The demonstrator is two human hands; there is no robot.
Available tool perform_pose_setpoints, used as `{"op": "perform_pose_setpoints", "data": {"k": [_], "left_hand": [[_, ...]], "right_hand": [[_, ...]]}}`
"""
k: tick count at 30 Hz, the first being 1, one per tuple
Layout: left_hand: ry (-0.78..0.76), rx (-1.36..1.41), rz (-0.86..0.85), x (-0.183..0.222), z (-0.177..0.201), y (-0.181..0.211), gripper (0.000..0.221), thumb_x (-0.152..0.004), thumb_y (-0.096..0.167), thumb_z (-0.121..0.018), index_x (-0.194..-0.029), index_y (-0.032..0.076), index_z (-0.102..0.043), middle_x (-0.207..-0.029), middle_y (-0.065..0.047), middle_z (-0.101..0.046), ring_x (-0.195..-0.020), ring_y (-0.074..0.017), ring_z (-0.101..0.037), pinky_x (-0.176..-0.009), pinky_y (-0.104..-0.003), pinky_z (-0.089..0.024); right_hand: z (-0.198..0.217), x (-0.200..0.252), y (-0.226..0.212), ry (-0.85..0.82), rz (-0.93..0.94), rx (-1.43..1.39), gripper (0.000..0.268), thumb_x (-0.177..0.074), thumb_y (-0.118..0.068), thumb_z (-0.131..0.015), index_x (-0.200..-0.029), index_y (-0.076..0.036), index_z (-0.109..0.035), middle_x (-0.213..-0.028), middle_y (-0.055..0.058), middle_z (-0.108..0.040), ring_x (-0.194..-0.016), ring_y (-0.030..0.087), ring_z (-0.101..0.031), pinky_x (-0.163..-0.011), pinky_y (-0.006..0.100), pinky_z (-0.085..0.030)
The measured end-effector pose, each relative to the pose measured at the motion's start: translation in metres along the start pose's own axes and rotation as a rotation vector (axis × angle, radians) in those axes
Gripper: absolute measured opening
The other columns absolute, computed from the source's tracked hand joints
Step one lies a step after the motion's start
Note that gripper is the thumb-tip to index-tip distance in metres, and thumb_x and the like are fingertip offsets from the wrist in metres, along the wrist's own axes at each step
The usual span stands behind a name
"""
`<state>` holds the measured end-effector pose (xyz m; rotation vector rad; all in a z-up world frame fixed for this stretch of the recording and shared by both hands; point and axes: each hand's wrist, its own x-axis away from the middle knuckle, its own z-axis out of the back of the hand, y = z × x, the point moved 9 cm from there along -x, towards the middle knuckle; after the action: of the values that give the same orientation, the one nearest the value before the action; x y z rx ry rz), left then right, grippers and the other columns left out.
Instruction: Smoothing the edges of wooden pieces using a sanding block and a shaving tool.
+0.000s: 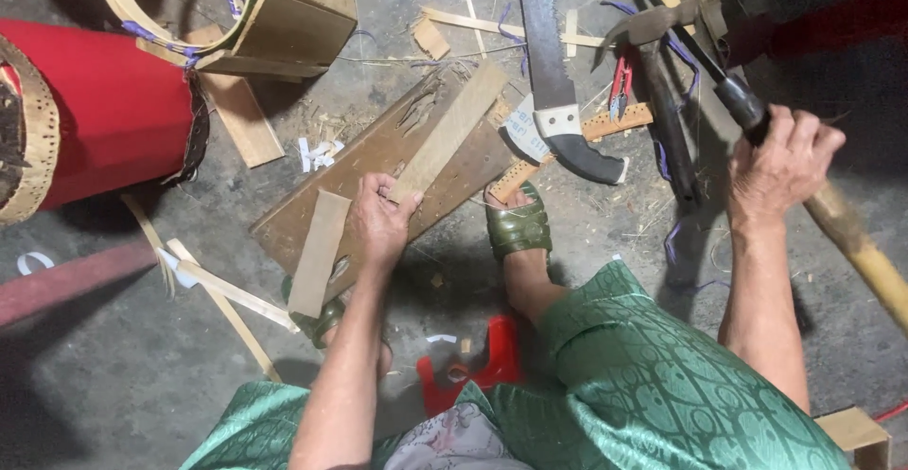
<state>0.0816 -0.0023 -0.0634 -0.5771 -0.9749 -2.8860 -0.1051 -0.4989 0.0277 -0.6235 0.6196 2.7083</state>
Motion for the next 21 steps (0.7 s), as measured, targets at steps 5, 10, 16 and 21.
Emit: {"op": "perform_pose_setpoints", "data": {"k": [5,10,16,21], "left_hand": [[-0.065,0.040,-0.028,0.007,0.013,0.022,0.038,-0.086,0.033,-0.085,-0.104,0.021,-0.054,-0.086,0.001,-0.063,-0.069,-0.0136,-0.060,-0.061,-0.032,-0.047],[-0.083,0.058,0.012,0.003,0.007,0.015,0.037,-0.086,0.030,-0.086,-0.103,0.021,-0.054,-0.097,0.000,-0.063,-0.074,-0.0164,-0.065,-0.071,-0.036,-0.047],[-0.063,0.062,0.030,-0.002,-0.007,-0.003,0.038,-0.082,0.031,-0.089,-0.099,0.025,-0.055,-0.096,0.002,-0.057,-0.083,-0.0159,-0.059,-0.071,-0.035,-0.049],[-0.038,0.080,0.036,0.000,0.005,0.014,0.038,-0.080,0.032,-0.089,-0.094,0.027,-0.054,-0.093,0.006,-0.055,-0.085,-0.0158,-0.056,-0.067,-0.037,-0.045]], "right_hand": [[0.009,0.033,0.023,-0.153,-0.098,0.065,0.051,-0.068,-0.030,-0.083,-0.114,-0.010,-0.072,-0.113,0.005,-0.066,-0.102,0.026,-0.052,-0.080,0.037,-0.050],[0.022,0.020,0.048,-0.160,0.023,0.235,0.037,-0.083,-0.034,-0.080,-0.116,-0.023,-0.070,-0.113,-0.005,-0.070,-0.094,0.019,-0.058,-0.070,0.031,-0.044],[0.039,-0.057,0.060,-0.354,0.264,0.162,0.008,-0.115,-0.011,-0.060,-0.122,-0.011,-0.063,-0.110,0.008,-0.060,-0.101,0.025,-0.060,-0.089,0.032,-0.052],[0.067,-0.145,0.035,-0.386,0.486,0.391,0.030,-0.104,-0.014,-0.056,-0.133,-0.017,-0.062,-0.114,-0.001,-0.064,-0.103,0.017,-0.058,-0.091,0.023,-0.049]]}}
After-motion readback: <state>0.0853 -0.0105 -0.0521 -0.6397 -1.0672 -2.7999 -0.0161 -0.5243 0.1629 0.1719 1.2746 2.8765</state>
